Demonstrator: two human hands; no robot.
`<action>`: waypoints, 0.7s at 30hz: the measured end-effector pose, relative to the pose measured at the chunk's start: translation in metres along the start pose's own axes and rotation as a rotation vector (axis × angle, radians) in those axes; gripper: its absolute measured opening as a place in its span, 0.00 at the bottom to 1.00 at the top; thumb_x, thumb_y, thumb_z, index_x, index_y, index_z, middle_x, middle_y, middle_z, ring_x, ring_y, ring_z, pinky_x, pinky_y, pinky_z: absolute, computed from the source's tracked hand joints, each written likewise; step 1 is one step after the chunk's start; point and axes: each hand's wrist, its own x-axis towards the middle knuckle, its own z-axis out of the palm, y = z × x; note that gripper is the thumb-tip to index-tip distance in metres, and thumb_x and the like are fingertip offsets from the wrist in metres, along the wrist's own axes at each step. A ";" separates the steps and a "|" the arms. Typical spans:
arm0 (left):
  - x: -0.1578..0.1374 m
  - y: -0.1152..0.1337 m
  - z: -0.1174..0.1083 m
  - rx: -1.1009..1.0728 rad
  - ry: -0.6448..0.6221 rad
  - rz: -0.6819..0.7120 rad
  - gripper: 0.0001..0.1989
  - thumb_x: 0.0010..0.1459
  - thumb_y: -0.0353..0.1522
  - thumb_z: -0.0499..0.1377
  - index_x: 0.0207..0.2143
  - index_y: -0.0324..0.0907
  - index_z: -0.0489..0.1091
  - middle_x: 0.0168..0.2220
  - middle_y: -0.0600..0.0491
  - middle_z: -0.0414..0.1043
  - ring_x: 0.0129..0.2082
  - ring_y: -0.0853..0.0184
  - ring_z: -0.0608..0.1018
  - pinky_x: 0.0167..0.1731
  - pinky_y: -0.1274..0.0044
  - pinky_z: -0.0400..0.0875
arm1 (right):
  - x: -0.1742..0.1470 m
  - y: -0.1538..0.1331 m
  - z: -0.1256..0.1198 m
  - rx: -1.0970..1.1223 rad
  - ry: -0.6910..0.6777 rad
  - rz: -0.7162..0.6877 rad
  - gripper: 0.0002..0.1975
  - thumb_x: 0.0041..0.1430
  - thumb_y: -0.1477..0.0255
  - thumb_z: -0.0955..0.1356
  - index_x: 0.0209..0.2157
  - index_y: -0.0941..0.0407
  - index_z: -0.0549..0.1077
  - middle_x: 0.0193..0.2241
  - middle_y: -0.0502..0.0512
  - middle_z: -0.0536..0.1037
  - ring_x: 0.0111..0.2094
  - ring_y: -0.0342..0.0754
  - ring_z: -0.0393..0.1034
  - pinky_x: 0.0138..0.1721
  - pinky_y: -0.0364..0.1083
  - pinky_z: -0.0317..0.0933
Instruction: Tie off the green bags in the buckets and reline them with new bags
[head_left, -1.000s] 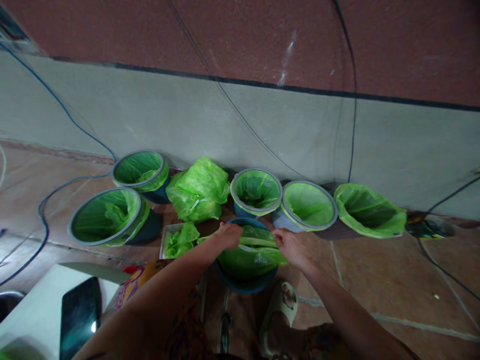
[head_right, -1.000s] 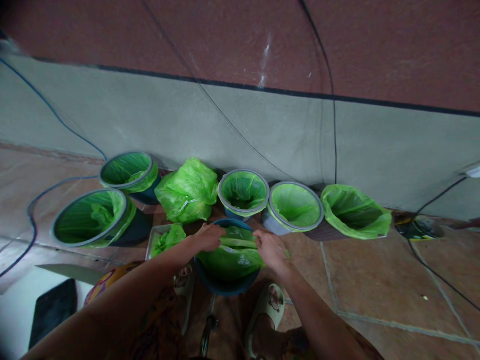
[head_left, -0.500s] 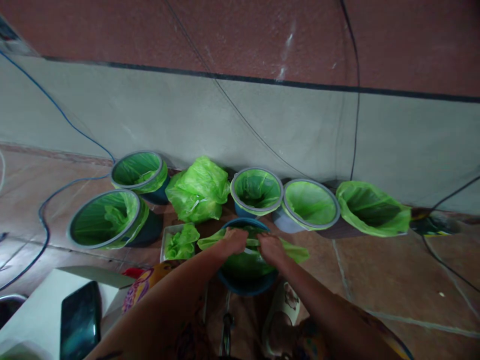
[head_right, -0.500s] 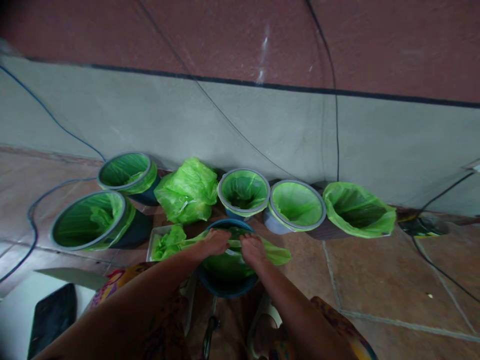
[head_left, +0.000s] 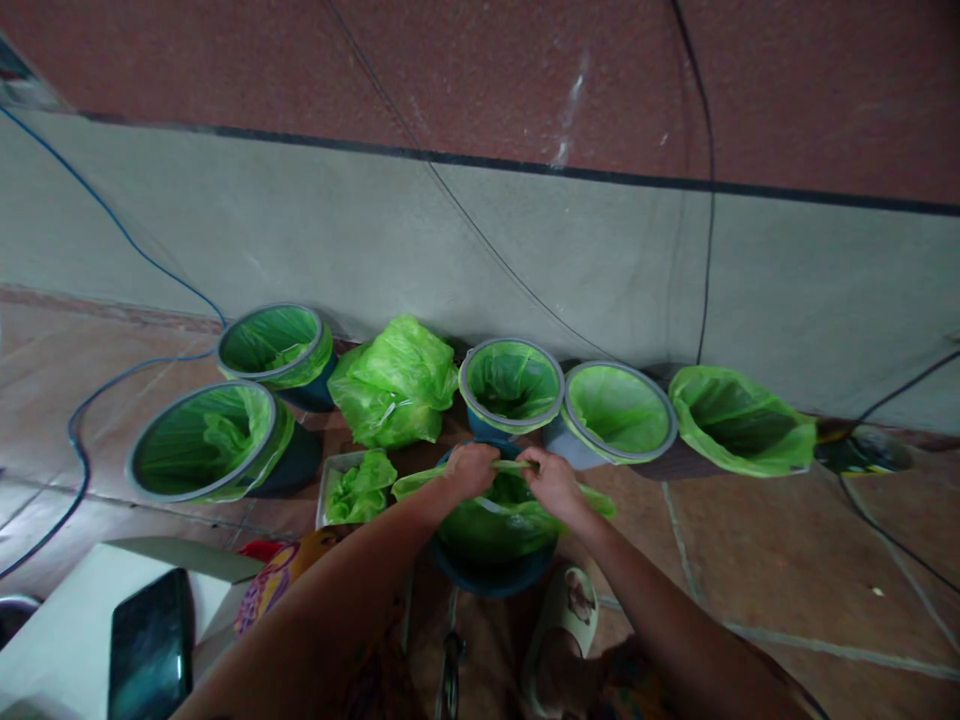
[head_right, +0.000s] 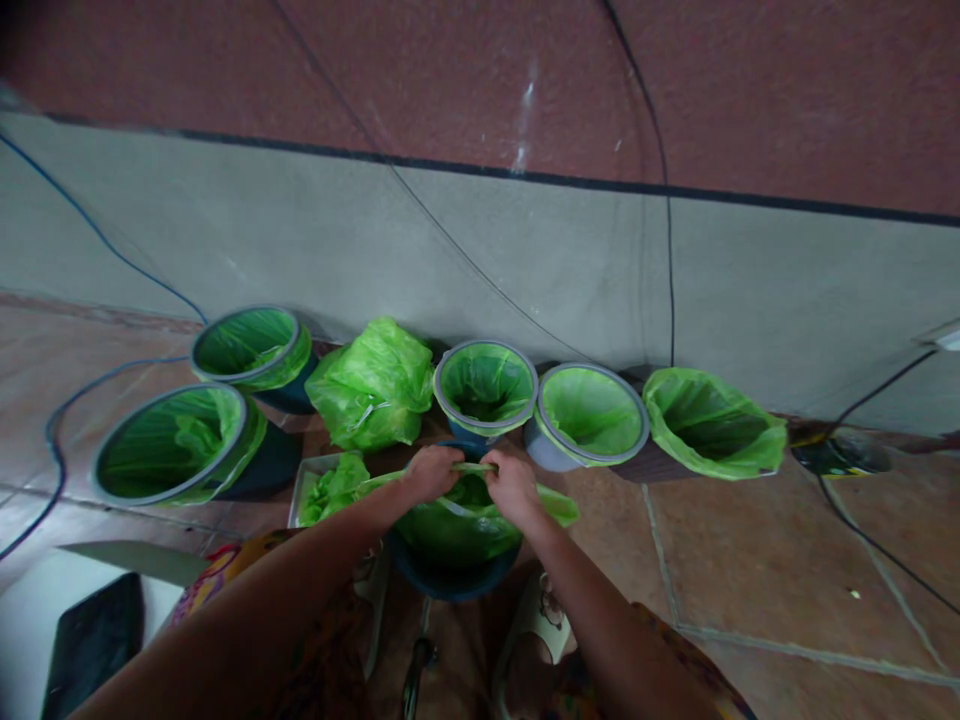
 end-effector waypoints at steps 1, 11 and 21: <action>0.000 0.000 0.000 -0.006 0.017 -0.003 0.11 0.59 0.35 0.53 0.37 0.43 0.74 0.38 0.47 0.77 0.44 0.59 0.77 0.44 0.71 0.69 | 0.000 0.001 0.001 0.022 0.022 -0.016 0.10 0.54 0.76 0.65 0.38 0.54 0.74 0.35 0.52 0.79 0.37 0.48 0.72 0.41 0.45 0.62; -0.003 0.001 0.000 -0.022 0.050 0.000 0.15 0.61 0.39 0.53 0.37 0.44 0.77 0.37 0.48 0.77 0.42 0.60 0.77 0.43 0.71 0.68 | -0.002 -0.012 0.008 -0.105 0.052 -0.146 0.06 0.57 0.75 0.66 0.36 0.55 0.74 0.35 0.55 0.78 0.40 0.49 0.71 0.42 0.45 0.60; 0.001 0.001 0.002 0.009 0.036 -0.022 0.16 0.61 0.40 0.51 0.37 0.41 0.76 0.37 0.46 0.77 0.43 0.59 0.77 0.44 0.71 0.69 | -0.005 -0.014 0.005 0.074 0.145 -0.209 0.11 0.61 0.70 0.62 0.33 0.54 0.75 0.31 0.54 0.76 0.35 0.48 0.70 0.37 0.44 0.60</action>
